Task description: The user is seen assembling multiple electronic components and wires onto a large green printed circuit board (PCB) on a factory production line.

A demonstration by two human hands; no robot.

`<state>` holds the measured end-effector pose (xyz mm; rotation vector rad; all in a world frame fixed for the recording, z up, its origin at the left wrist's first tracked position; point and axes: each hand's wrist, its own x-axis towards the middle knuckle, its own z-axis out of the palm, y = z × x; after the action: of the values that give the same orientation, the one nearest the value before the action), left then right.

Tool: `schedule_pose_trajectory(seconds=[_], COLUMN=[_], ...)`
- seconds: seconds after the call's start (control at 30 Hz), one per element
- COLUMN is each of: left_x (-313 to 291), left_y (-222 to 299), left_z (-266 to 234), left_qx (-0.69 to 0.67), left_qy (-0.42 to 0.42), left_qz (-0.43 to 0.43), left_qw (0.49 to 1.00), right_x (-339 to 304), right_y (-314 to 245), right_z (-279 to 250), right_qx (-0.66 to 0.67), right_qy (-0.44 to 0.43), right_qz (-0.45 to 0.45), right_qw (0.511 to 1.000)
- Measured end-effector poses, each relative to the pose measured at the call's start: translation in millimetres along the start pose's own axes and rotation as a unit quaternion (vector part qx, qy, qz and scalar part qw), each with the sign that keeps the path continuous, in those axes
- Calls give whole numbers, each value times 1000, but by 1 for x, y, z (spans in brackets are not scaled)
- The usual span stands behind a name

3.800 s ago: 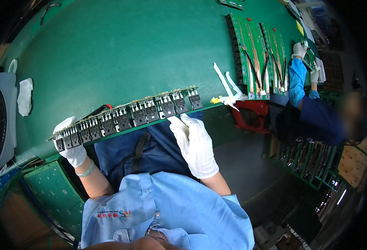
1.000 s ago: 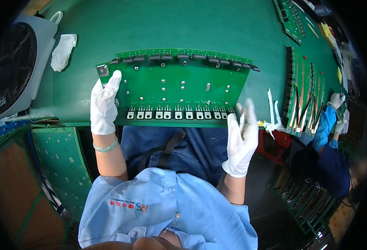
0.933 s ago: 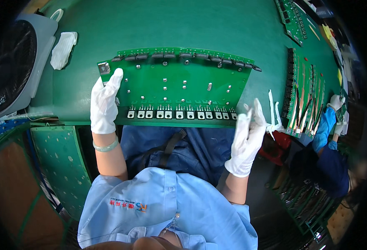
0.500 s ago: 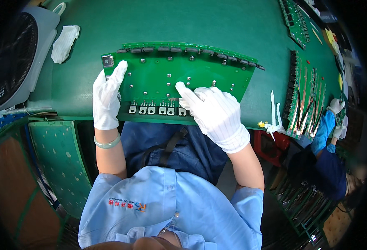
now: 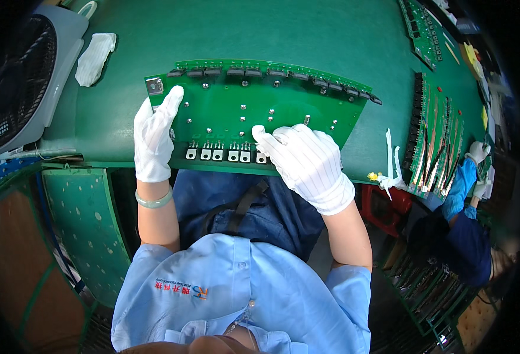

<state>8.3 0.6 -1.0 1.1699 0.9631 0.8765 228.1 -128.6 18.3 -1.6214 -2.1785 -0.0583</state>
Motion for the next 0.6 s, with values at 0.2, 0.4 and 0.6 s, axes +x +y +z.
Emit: schedule_pose_trajectory(seconds=[0.2, 0.4, 0.6], left_x=[0, 0, -1], left_y=[4, 1, 3], left_z=[7, 5, 6], left_qx=[35, 31, 53], left_qy=[33, 34, 42], left_qz=[-8, 11, 2], left_qw=[999, 999, 998], right_x=[-3, -6, -6], right_y=[3, 5, 7], right_z=[8, 1, 1], right_qx=[11, -17, -11], right_qy=[62, 43, 41], right_qz=[-6, 5, -9], right_qw=[998, 999, 999])
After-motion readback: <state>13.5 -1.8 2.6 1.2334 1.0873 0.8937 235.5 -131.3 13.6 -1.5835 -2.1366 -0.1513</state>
